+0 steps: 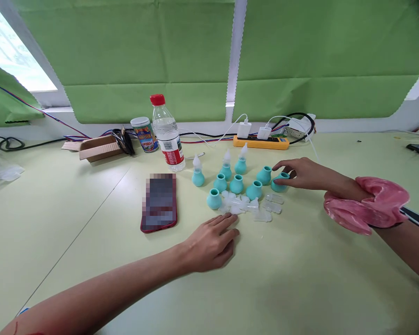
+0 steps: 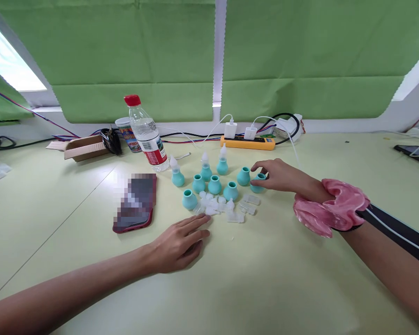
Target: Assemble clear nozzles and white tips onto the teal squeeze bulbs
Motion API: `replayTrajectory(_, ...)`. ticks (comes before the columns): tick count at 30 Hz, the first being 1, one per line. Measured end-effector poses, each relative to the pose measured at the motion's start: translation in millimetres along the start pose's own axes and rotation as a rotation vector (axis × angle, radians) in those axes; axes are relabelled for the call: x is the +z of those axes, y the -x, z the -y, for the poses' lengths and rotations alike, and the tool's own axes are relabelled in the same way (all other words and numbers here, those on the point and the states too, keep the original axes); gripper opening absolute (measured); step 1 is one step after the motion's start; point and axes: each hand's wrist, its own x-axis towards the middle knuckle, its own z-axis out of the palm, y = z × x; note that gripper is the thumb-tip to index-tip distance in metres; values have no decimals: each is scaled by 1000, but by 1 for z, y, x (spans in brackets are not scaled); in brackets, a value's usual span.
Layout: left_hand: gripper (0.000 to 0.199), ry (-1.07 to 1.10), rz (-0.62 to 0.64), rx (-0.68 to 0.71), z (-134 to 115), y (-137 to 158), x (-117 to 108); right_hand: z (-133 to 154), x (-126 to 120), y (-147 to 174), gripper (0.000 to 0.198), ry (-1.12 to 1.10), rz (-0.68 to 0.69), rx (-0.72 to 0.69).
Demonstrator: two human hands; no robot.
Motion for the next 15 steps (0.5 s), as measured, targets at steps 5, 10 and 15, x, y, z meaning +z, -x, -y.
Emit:
replayTrajectory(5, 19, 13, -59, 2, 0, 0, -2, 21, -7, -3, 68, -119, -286, 17)
replayTrajectory(10, 22, -5, 54, -2, -2, -2, -6, 45, -6, -39, 74, -52, -221, -56)
replayTrajectory(15, 25, -1, 120, 0, -3, -2, -8, 53, 1, -76, 50, -22, -62, -144)
